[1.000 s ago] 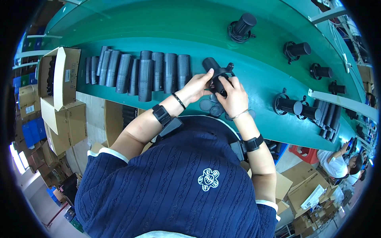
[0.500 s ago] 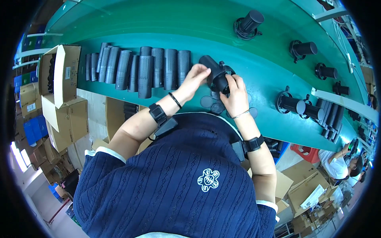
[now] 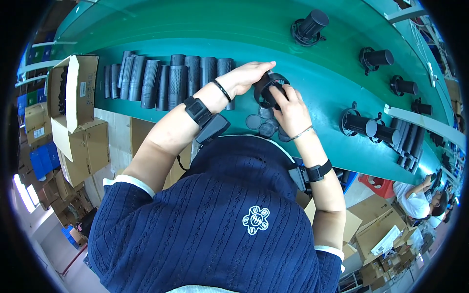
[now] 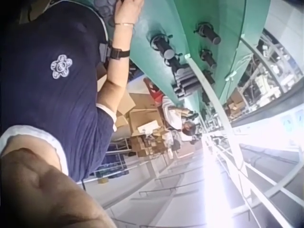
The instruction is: The person takes a microphone and a shock mount from a box, fits the microphone into the mount, and presses them together. They snap a cap onto the microphone and place the assembled unit on a shelf.
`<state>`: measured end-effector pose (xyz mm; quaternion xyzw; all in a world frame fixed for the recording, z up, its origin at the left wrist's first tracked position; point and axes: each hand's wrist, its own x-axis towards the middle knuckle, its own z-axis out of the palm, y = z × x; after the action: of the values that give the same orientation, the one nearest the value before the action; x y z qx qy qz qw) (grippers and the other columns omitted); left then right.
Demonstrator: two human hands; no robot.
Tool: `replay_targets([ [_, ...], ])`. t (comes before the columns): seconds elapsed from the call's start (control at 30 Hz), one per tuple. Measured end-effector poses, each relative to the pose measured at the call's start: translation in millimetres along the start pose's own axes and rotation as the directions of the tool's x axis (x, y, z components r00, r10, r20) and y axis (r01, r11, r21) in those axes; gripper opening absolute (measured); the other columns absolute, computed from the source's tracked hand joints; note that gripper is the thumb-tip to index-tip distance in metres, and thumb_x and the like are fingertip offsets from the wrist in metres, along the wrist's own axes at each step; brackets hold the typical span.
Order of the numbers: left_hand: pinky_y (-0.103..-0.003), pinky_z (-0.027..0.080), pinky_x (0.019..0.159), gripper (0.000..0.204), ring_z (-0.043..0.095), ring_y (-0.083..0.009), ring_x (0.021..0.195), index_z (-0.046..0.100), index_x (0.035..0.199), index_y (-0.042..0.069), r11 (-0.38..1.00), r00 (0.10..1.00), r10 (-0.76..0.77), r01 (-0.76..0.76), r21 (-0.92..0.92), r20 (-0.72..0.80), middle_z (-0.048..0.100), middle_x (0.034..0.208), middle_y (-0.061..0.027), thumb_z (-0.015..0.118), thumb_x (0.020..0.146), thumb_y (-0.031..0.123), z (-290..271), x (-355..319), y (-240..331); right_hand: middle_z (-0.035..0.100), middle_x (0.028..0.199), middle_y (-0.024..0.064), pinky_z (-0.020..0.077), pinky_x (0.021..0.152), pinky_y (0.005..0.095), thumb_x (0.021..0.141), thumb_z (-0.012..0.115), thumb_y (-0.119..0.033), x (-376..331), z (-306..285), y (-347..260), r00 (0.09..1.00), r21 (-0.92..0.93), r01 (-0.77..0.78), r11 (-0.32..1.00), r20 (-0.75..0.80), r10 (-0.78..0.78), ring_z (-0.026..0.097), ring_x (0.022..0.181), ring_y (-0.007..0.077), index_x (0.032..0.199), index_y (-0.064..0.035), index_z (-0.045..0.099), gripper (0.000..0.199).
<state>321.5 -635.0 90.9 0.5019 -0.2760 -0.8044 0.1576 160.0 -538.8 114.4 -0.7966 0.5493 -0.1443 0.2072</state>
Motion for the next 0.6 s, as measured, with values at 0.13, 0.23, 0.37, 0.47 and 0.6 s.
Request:
replay_targets([
  [0.13,-0.034,0.043,0.078,0.048,0.051,-0.0150,0.087,0.053,0.113,-0.003,0.998,1.000,-0.001,0.001,0.064,-0.006,0.059,0.092,-0.0085,0.045,0.096,0.040,-0.9,12.6,-5.1,0.050,0.118,0.0155,0.0521,0.080,0.0381,0.064,0.072,-0.007,5.2,-1.5,-2.7,0.993,-0.176,0.107,0.979,0.060,-0.098,0.056,0.099,0.0334,0.121,-0.0227,0.057,0.061],
  [0.23,-0.035,0.044,0.089,0.056,0.054,-0.0213,0.108,0.043,0.132,-0.002,0.982,0.999,-0.030,0.026,0.186,0.019,0.054,0.124,-0.0164,0.037,0.097,0.041,0.9,9.9,5.0,0.048,0.118,0.0156,0.0543,0.074,0.0359,0.066,0.070,-0.009,9.1,-3.6,-3.7,0.986,-0.272,0.154,0.950,0.111,-0.128,0.056,0.098,0.0314,0.121,-0.0273,0.056,0.060],
  [0.37,-0.036,0.041,0.089,0.058,0.050,-0.0211,0.104,0.039,0.136,0.000,0.961,0.998,-0.065,0.057,0.270,0.021,0.053,0.116,-0.0153,0.036,0.095,0.042,-3.7,11.9,11.8,0.046,0.109,0.0123,0.0554,0.072,0.0375,0.078,0.055,-0.011,17.9,-11.6,-12.5,0.965,-0.300,0.155,0.941,0.251,-0.079,0.056,0.092,0.0294,0.122,-0.0290,0.053,0.047],
  [0.47,-0.037,0.040,0.094,0.060,0.047,-0.0237,0.111,0.034,0.140,0.003,0.952,0.998,-0.035,0.016,0.305,0.056,0.048,0.125,-0.0176,0.033,0.095,0.043,-7.1,13.3,10.0,0.045,0.105,0.0109,0.0553,0.072,0.0375,0.080,0.053,-0.011,21.3,-14.0,-13.2,0.952,-0.302,0.164,0.939,0.298,-0.070,0.056,0.090,0.0288,0.122,-0.0284,0.053,0.046],
  [0.6,-0.039,0.038,0.097,0.061,0.044,-0.0268,0.117,0.032,0.141,0.002,0.923,0.996,-0.023,-0.013,0.385,0.091,0.042,0.133,-0.0202,0.029,0.096,0.043,-8.4,19.0,9.7,0.046,0.104,0.0098,0.0552,0.072,0.0369,0.080,0.053,-0.010,22.9,-13.3,-16.3,0.947,-0.324,0.154,0.933,0.319,-0.046,0.056,0.091,0.0280,0.123,-0.0266,0.053,0.046],
])
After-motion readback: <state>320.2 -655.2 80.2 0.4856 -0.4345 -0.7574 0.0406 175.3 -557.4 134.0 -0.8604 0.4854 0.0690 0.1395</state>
